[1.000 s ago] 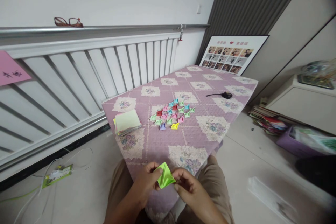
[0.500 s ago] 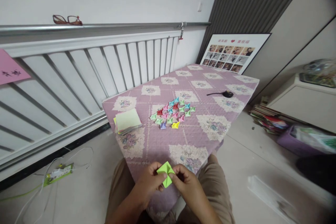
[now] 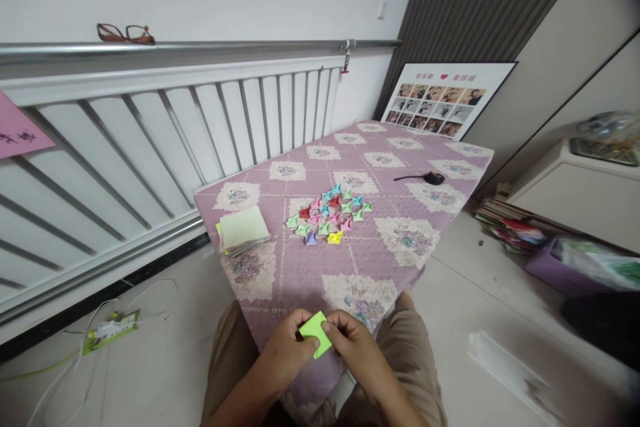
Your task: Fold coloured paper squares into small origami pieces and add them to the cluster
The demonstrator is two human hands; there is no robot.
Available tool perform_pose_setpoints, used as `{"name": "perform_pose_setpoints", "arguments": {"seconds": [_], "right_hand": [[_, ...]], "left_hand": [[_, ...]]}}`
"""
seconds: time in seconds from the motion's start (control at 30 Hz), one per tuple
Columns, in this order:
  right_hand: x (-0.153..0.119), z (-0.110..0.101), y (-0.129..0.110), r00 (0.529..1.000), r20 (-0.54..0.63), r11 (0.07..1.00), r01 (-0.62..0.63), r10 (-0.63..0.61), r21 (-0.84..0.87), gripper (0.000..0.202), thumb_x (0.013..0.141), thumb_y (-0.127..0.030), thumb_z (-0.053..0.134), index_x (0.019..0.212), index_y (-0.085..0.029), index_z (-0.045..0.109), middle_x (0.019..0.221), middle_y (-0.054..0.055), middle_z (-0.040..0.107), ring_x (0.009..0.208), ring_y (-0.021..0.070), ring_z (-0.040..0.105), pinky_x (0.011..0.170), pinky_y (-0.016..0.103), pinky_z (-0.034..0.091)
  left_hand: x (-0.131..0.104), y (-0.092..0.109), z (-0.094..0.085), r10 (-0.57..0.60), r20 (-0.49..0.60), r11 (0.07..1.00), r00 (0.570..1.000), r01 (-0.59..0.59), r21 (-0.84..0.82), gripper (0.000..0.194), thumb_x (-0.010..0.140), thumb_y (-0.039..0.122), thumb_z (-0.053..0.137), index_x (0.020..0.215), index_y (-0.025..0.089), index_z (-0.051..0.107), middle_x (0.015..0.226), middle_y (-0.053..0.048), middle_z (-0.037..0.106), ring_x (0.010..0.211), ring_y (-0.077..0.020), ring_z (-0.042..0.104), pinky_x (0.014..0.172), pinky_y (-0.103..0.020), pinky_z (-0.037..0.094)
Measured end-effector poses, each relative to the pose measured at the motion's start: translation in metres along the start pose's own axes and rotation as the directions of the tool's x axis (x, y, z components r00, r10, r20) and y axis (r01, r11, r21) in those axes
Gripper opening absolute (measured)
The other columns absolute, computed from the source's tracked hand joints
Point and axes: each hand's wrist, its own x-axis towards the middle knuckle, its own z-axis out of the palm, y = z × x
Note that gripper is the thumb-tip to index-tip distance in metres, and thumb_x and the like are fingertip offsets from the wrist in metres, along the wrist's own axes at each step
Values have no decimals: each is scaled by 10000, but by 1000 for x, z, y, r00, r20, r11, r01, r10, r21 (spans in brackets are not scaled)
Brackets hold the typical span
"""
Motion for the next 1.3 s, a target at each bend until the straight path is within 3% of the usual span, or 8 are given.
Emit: {"name": "perform_pose_setpoints", "arguments": {"seconds": [0.3,0.4,0.53,0.63,0.73,0.93,1.1,1.3], "right_hand": [[9,10,8,999,-37,1000,23,-23,-18,309,750,-488,629,679,-190,585,605,-38,523,598,129,468,583,250,382],[7,11,6,999,-21,996,28,-26,87,320,728,-491,660,831,-191,615,688,-22,573,640,140,513,622,262,414],[1,12,2,998,23,998,62,-63,19,276,741,-454,645,699,-195,558,612,-39,510,591,127,469,577,247,380],[-6,11,-4,980,-53,970,180,-191,-163,237,806,-368,577,647,-203,520,599,-35,483,578,128,456,552,246,361],[-12,6,-13,907,-40,846,376,-420,-378,172,855,-263,535,692,-210,553,677,-3,546,648,150,526,595,259,404],[-21,-4,-27,702,126,495,606,-701,-622,141,893,-162,510,927,-239,622,824,46,642,760,186,601,660,298,483],[-26,-8,-31,621,196,328,625,-759,-708,164,916,-162,512,1024,-234,612,867,52,659,796,182,605,709,317,509],[-29,-11,-30,531,236,216,653,-814,-726,172,943,-148,472,1034,-185,613,886,59,657,803,171,589,709,317,500]], "left_hand": [[11,-15,-6,-49,-5,999,999,49,-15,129,691,282,605,728,205,509,641,47,473,607,-126,443,564,-235,334],[10,-11,-7,-36,-41,994,998,32,-100,168,694,331,604,761,204,517,669,35,500,620,-131,452,575,-239,349],[2,1,-8,36,-93,983,995,-52,-175,149,703,316,600,737,202,511,673,34,496,638,-128,440,613,-241,356],[-5,13,-9,109,-91,976,990,-124,-180,152,701,307,620,700,201,510,660,33,490,655,-138,450,633,-248,363],[-10,25,-12,246,-101,962,964,-255,-97,103,688,275,631,711,196,570,749,-6,554,732,-174,511,684,-274,394],[-20,36,-21,507,-114,850,854,-475,226,180,658,80,571,742,220,648,900,-48,624,879,-215,590,805,-312,435],[-28,30,-27,673,38,641,738,-609,467,315,707,23,559,911,239,664,958,-58,640,923,-206,601,841,-309,470],[-32,30,-28,880,90,338,467,-747,572,286,797,22,518,1005,198,604,922,-55,635,868,-174,596,785,-300,508]]}}
